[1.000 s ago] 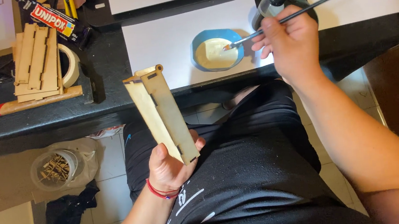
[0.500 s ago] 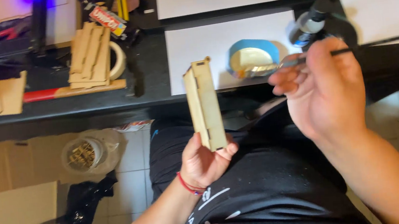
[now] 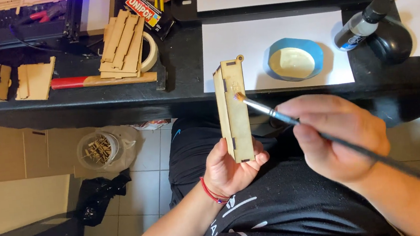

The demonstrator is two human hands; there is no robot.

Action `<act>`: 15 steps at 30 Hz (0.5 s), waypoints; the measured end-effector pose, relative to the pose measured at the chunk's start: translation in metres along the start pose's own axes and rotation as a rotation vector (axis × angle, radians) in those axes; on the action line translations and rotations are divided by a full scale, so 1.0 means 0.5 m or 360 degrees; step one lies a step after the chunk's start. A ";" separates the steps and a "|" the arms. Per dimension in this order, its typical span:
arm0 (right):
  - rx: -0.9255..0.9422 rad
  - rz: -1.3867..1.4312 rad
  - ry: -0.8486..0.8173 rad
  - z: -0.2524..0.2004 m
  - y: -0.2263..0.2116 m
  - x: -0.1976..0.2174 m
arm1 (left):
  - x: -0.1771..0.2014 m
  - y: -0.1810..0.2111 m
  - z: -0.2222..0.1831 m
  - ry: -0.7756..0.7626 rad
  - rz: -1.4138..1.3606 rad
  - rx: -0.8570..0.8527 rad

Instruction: Applying a liquid coating to a small wooden box using a paintbrush at a workstation.

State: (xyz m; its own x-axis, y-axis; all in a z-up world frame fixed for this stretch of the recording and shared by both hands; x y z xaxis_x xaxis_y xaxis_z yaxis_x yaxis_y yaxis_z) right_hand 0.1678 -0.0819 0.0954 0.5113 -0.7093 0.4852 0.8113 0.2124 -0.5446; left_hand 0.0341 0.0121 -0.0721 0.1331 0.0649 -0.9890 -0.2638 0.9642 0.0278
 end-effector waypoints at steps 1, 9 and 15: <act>0.0130 0.0085 -0.0080 -0.012 0.006 0.002 | -0.001 0.000 0.000 -0.0012 0.0004 -0.0006; 0.0700 0.0007 -0.0433 -0.018 -0.018 0.019 | -0.008 0.005 -0.001 -0.0047 0.0007 -0.0023; 0.0801 -0.0012 -0.0606 -0.011 -0.056 0.030 | 0.022 0.006 -0.011 0.0138 0.0021 -0.0072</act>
State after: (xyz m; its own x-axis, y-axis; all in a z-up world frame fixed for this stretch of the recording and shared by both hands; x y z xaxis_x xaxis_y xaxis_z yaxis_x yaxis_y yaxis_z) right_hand 0.1513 -0.1023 0.1143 0.4950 -0.4426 0.7477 0.8017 0.5644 -0.1967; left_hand 0.0297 0.0143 -0.0836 0.0464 0.0529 -0.9975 -0.3083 0.9506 0.0361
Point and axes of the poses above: each hand's wrist, its own z-axis towards the middle knuckle, its own x-axis out of the back of the hand, y = z × x, the point moved 2 cm from there along z, towards the middle knuckle, and after that the axes turned 2 degrees about z, right-handed, at the moved point
